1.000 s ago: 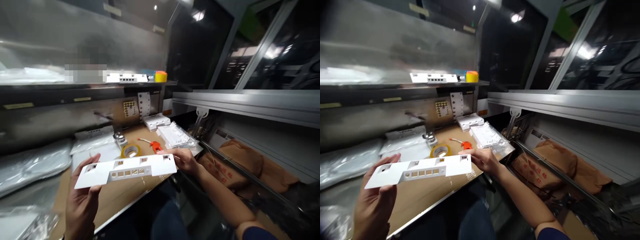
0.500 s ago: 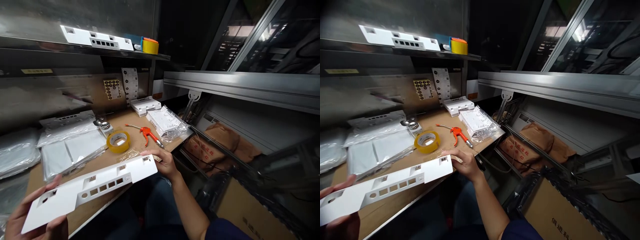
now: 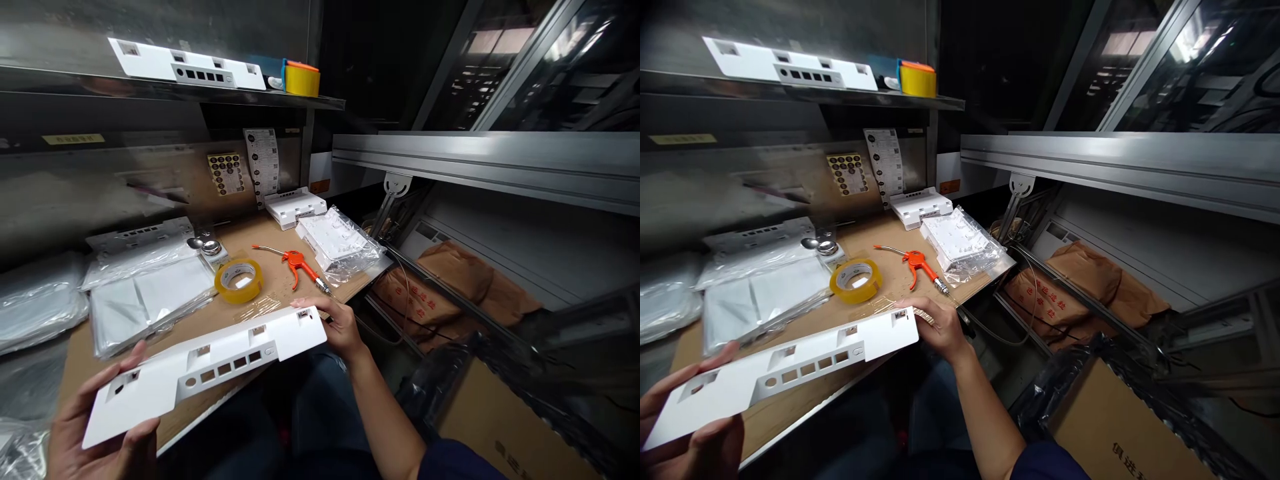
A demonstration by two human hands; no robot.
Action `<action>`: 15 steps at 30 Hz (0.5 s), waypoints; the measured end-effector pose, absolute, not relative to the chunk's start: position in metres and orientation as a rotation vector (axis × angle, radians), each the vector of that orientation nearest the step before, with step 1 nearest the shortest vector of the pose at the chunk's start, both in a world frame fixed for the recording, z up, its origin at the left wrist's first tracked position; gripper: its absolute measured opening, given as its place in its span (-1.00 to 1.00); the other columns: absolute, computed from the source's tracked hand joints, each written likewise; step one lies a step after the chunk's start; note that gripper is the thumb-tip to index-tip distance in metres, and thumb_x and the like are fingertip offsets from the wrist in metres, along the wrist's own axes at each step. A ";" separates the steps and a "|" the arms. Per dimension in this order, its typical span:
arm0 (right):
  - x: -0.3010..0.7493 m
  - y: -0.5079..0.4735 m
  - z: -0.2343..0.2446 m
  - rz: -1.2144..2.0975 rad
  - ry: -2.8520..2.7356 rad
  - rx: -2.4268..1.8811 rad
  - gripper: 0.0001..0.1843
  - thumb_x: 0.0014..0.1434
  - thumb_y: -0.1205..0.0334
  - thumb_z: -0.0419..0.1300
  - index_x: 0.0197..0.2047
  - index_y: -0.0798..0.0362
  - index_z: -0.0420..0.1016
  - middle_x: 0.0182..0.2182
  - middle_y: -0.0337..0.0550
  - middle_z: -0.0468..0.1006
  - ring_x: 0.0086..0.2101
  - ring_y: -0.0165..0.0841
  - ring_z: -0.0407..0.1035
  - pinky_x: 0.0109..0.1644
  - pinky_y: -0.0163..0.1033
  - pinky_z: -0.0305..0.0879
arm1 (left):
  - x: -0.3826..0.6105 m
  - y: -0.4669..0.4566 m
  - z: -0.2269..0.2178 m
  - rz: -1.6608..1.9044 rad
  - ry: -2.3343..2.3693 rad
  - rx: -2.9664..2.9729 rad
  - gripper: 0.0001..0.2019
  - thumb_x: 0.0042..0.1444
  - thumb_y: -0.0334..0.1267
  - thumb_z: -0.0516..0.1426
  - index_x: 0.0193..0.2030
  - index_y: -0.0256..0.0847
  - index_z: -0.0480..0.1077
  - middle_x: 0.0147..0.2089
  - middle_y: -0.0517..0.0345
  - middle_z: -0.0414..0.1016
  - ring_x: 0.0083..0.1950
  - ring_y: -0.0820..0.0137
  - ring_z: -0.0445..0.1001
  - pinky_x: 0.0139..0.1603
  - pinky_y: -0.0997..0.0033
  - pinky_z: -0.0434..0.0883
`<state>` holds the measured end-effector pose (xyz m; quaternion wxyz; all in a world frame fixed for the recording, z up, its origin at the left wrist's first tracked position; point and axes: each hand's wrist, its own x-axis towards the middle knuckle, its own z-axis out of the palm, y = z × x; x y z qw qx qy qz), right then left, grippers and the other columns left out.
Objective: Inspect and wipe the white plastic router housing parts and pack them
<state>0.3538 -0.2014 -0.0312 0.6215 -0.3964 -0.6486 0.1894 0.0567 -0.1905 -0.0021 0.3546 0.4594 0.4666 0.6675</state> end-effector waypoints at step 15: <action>0.363 -0.201 -0.032 0.435 -1.459 -0.928 -0.76 0.36 0.23 0.24 0.08 -0.17 0.55 0.00 -0.16 0.71 0.04 -0.18 0.60 0.17 -0.02 0.56 | 0.075 -0.198 0.012 1.697 1.018 0.891 -0.33 -0.02 0.30 0.33 0.20 0.10 0.47 0.43 0.29 0.37 0.55 0.10 0.12 0.50 0.16 0.24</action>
